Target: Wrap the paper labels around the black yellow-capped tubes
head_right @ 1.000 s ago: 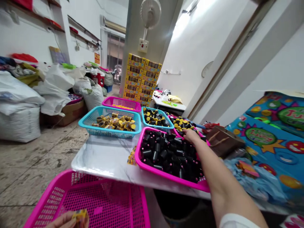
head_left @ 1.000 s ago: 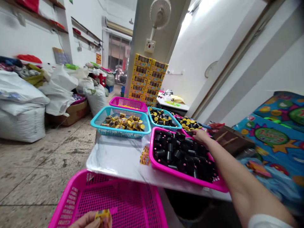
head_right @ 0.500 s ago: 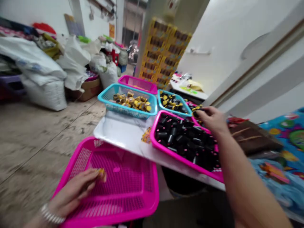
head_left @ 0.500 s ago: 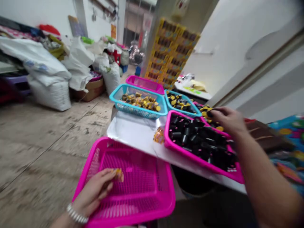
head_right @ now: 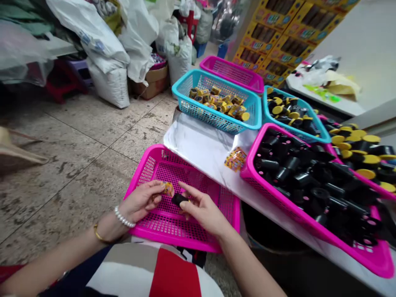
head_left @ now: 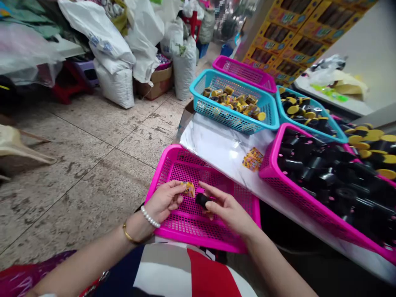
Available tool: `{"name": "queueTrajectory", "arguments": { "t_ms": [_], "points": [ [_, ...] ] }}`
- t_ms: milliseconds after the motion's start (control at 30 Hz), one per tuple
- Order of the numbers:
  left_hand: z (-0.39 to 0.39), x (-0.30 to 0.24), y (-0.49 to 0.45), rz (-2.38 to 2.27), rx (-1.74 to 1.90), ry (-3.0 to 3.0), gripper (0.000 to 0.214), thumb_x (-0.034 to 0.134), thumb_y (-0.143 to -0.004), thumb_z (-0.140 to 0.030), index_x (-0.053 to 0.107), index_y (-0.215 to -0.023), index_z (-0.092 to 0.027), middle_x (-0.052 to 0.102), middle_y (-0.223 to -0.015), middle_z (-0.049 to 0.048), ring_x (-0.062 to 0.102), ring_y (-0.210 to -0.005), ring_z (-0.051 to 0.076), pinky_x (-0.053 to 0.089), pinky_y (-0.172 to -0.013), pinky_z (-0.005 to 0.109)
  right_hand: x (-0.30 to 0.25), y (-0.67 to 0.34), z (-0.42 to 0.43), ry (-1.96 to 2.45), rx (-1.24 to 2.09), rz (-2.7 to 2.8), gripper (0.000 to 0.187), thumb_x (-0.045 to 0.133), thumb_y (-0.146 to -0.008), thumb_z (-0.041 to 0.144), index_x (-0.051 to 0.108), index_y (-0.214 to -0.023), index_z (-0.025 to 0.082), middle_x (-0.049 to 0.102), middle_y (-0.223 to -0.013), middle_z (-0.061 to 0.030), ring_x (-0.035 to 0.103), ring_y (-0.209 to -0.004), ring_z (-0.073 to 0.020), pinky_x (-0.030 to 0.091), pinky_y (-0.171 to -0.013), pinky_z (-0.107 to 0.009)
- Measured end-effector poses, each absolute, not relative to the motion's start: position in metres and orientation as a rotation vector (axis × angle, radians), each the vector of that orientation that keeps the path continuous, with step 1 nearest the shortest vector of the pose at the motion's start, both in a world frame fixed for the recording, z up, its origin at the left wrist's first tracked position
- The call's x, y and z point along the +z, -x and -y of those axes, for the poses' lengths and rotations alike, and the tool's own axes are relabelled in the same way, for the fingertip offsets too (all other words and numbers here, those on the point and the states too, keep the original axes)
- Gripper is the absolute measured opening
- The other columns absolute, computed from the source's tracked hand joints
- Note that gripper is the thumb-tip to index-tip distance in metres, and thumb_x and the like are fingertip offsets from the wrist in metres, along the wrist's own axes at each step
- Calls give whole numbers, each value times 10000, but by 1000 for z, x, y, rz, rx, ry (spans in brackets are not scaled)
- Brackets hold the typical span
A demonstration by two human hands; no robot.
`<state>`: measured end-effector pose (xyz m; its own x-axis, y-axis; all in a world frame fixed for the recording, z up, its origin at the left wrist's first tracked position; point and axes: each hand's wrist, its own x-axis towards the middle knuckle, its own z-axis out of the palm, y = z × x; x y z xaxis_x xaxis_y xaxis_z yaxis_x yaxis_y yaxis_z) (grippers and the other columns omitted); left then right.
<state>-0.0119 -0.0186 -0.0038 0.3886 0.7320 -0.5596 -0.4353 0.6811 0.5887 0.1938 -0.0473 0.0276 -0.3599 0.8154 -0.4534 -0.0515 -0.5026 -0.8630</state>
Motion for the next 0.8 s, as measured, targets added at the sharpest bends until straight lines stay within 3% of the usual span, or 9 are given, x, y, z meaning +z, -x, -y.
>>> {"name": "queueTrajectory", "arguments": {
  "t_ms": [67, 167, 333, 433, 633, 800],
  "points": [
    [19, -7, 11, -897, 756, -354, 234, 749, -741, -211, 566, -866, -134, 604, -686, -15, 421, -391, 16, 159, -312, 120, 28, -194, 41, 1280, 1868, 1118, 658, 718, -775, 326, 482, -1390, 308, 618, -1002, -21, 557, -686, -101, 439, -570, -228],
    [19, -9, 8, -856, 729, -339, 231, 750, -745, -215, 570, -866, -134, 576, -662, -32, 410, -383, 11, 144, -318, 126, 29, -194, 34, 1314, 1856, 1249, 552, 686, -791, 332, 565, -1324, 260, 625, -960, -24, 531, -685, -108, 431, -598, -244],
    [19, -8, 8, -787, 692, -324, 178, 719, -763, -200, 588, -845, -112, 607, -695, 3, 394, -387, 0, 127, -323, 127, 32, -196, 26, 1363, 1604, 1638, 363, 659, -813, 297, 688, -1170, 240, 618, -962, -30, 559, -890, -172, 442, -820, -332],
    [20, -7, 8, -808, 696, -315, 170, 719, -756, -194, 585, -832, -122, 566, -627, -28, 414, -381, 13, 131, -315, 129, 34, -192, 26, 1384, 1506, 1796, 347, 648, -826, 288, 689, -1167, 240, 607, -885, -22, 551, -816, -163, 450, -765, -323],
    [22, -10, 8, -830, 762, -349, 194, 729, -749, -221, 601, -850, -116, 565, -623, -36, 407, -376, 10, 157, -313, 130, 27, -177, 37, 1553, 1127, 1707, 143, 685, -790, 271, 720, -911, 203, 625, -815, -30, 551, -709, -151, 444, -645, -281],
    [21, -11, 10, -822, 736, -361, 220, 741, -742, -242, 591, -860, -132, 554, -580, -54, 361, -344, 10, 140, -303, 135, 25, -176, 44, 1519, 1043, 1675, 128, 648, -826, 248, 710, -926, 199, 629, -831, -40, 573, -736, -158, 453, -643, -277]
  ]
}}
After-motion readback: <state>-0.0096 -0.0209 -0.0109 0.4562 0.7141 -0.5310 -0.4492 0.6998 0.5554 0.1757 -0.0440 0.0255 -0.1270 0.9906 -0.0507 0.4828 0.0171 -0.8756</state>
